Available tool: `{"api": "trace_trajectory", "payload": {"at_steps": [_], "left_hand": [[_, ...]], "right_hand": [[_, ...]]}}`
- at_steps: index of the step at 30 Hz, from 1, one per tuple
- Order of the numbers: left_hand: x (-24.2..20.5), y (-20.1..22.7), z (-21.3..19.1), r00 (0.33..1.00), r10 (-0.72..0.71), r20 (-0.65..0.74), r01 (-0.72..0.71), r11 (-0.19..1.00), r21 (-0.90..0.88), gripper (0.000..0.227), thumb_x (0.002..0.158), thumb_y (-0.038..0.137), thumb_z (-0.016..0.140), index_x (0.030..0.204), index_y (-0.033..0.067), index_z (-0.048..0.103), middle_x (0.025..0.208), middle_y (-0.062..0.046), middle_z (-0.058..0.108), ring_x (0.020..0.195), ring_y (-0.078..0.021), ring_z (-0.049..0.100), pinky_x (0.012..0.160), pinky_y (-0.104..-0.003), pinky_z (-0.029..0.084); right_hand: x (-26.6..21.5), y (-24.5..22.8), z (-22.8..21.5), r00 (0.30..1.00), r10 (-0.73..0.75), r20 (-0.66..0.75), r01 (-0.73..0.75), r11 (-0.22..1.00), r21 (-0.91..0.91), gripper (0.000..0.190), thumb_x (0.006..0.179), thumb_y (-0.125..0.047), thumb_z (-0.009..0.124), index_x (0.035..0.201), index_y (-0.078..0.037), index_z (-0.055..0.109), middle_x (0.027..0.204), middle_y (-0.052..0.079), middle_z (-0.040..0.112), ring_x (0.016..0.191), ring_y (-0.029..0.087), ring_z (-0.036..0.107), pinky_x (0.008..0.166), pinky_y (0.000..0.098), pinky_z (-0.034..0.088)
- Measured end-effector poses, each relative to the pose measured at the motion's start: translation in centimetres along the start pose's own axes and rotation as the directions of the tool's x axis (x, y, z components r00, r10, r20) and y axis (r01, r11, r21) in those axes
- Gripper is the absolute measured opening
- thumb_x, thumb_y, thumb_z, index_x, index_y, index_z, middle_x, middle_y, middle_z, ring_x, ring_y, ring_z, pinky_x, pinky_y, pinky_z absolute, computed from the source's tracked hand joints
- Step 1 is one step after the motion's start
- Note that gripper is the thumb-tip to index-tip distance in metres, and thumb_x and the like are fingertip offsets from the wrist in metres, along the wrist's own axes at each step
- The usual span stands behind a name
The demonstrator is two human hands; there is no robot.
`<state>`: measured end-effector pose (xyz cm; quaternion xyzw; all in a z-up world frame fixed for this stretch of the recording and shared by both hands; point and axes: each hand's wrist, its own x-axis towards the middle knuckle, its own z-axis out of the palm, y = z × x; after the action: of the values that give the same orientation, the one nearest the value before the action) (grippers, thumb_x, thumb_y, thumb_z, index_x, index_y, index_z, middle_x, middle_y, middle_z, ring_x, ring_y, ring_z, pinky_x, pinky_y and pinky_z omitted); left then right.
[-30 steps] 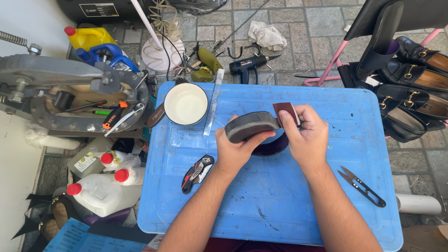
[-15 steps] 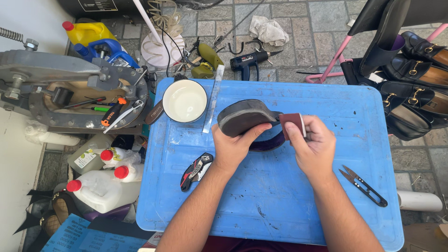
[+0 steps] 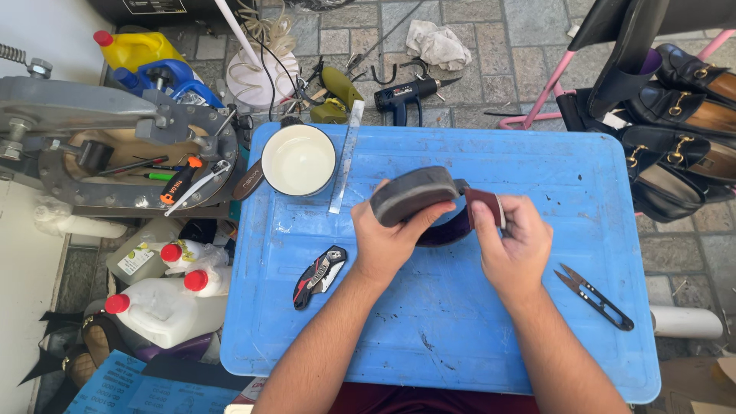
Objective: The person uses a small sanding block to smooth the edges of a black slipper sole. They rotate the slipper to access different sides and continue sanding the perimeter and heel areas.
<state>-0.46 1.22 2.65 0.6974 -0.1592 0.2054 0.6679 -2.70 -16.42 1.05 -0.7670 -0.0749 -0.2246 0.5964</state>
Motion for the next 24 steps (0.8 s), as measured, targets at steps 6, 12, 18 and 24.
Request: {"api": "trace_trajectory", "payload": {"at_steps": [6,12,18,24], "left_hand": [[0.3,0.2,-0.2,0.995,-0.098,0.017,0.100,0.985,-0.143,0.028,0.085,0.008,0.086,0.111,0.0001,0.075,0.105,-0.007,0.080,0.095,-0.0131,0.077,0.087,-0.029,0.062],[0.4,-0.1,-0.2,1.000,-0.022,-0.005,0.021,0.996,-0.086,0.028,0.087,0.008,0.086,0.111,-0.0005,0.075,0.106,-0.008,0.080,0.096,-0.0138,0.077,0.089,-0.029,0.062],[0.5,0.0,-0.3,0.999,-0.047,0.008,0.047,0.994,-0.097,0.031,0.085,0.010,0.087,0.112,0.0001,0.075,0.106,-0.007,0.079,0.096,-0.0141,0.077,0.088,-0.029,0.062],[0.7,-0.4,-0.5,0.998,-0.036,-0.046,0.035,0.999,-0.038,0.024,0.087,0.007,0.087,0.107,-0.0004,0.077,0.103,-0.007,0.080,0.093,-0.0131,0.077,0.086,-0.029,0.062]], "right_hand": [[0.5,0.2,0.4,0.998,0.059,0.037,-0.063,0.992,0.109,0.008,0.106,-0.004,0.068,0.106,0.002,0.063,0.094,0.004,0.071,0.083,0.005,0.062,0.075,0.0201,0.051],[-0.6,0.0,0.3,0.994,0.108,-0.033,-0.104,0.990,0.095,0.008,0.103,-0.005,0.068,0.104,0.002,0.064,0.090,0.003,0.070,0.078,0.003,0.061,0.069,0.0189,0.050],[1.4,0.6,0.7,0.997,0.068,0.031,-0.071,0.991,0.112,0.008,0.107,-0.004,0.068,0.104,0.002,0.064,0.090,0.003,0.069,0.080,0.004,0.059,0.072,0.0193,0.049],[-3.2,0.7,-0.7,0.985,0.172,-0.003,-0.171,0.979,0.107,0.009,0.102,-0.008,0.067,0.103,0.000,0.064,0.089,0.004,0.070,0.078,0.004,0.062,0.067,0.0199,0.049]]}}
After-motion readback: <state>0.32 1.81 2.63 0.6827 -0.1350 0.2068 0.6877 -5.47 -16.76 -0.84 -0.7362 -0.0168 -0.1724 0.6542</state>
